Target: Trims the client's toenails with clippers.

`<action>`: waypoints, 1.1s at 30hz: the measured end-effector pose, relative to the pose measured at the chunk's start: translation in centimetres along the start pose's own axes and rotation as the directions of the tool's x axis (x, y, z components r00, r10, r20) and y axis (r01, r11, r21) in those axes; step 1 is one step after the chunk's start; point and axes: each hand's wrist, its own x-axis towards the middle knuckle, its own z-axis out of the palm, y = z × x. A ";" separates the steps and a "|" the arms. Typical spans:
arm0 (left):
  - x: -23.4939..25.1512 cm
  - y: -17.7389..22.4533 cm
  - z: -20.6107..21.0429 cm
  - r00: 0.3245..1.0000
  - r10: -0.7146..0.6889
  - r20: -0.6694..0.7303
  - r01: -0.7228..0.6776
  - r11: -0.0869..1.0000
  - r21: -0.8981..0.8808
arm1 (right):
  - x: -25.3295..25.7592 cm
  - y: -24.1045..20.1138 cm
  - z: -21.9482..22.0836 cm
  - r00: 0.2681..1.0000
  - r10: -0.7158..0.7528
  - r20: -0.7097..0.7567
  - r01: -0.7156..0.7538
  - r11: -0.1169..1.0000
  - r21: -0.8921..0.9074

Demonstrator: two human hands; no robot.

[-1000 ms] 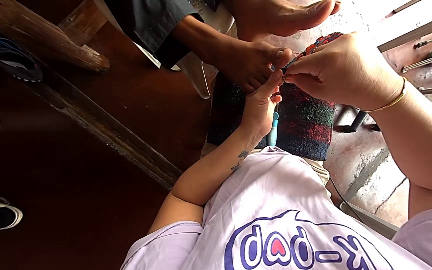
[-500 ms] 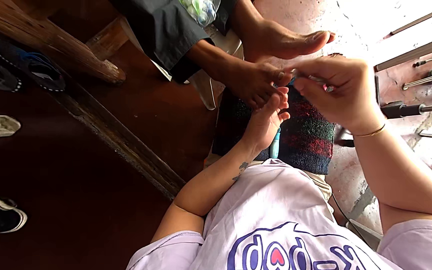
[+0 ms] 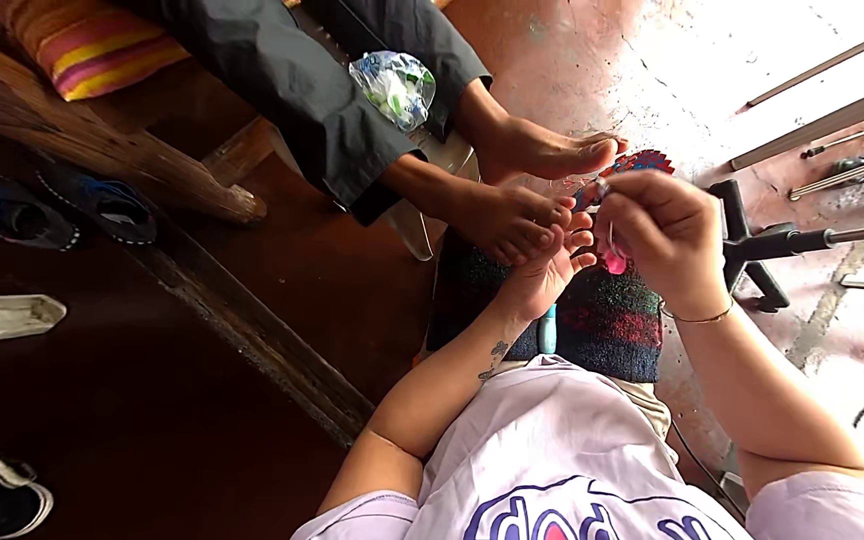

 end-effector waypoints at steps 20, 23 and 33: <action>0.0 0.5 -1.1 0.999 -0.002 -0.042 0.002 1.000 0.009 | -7.2 2.0 -0.9 0.712 0.600 0.365 -0.183 0.661 -0.728; -0.1 0.4 -0.9 0.999 -0.012 -0.044 0.011 1.000 -0.023 | -9.9 2.5 3.2 0.856 0.499 0.134 -0.231 0.602 -0.764; -4.6 1.7 3.8 0.984 -0.061 0.170 -0.121 0.476 0.871 | -12.3 6.2 6.4 0.870 0.482 0.105 -0.225 0.576 -0.786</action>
